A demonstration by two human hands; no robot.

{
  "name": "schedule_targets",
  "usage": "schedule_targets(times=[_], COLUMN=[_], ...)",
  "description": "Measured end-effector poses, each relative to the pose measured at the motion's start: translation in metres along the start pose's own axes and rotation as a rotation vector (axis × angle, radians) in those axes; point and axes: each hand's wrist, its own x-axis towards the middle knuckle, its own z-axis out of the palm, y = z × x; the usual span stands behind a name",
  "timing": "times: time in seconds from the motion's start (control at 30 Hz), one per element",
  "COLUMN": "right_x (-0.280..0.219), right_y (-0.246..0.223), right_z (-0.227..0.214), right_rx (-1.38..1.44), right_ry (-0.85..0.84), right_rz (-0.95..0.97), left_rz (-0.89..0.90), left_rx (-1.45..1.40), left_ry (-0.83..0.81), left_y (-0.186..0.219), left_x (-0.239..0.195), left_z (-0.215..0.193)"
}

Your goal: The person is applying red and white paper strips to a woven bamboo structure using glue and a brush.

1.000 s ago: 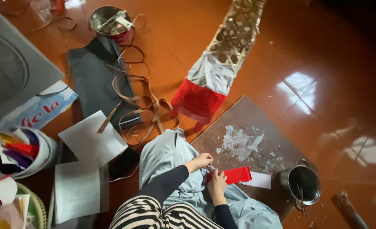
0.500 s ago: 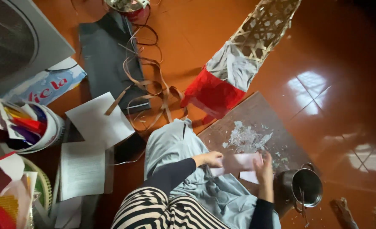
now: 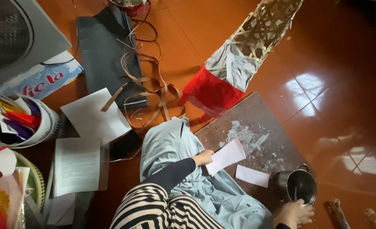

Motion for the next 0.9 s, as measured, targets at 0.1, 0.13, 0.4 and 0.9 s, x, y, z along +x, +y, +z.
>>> schedule_targets(times=[0.1,0.13,0.4,0.9], right_x=[0.001,0.005,0.036,-0.052], right_y=[0.010,0.015,0.017,-0.031], right_z=[-0.012,-0.008,0.013,0.011], right_rx=[0.084,0.086,0.171,0.587], right_ry=[-0.079,-0.078,-0.246,-0.045], right_rz=[0.001,0.004,-0.016,-0.013], left_rz=[0.030,0.034,0.131,0.209], left_rx=[0.027,0.029,0.067,0.100], left_ry=[0.013,0.013,0.080,0.135], left_y=[-0.007,-0.004,0.000,-0.002], left_x=[-0.003,-0.004,-0.012,-0.021], left_z=[0.002,0.002,0.000,0.003])
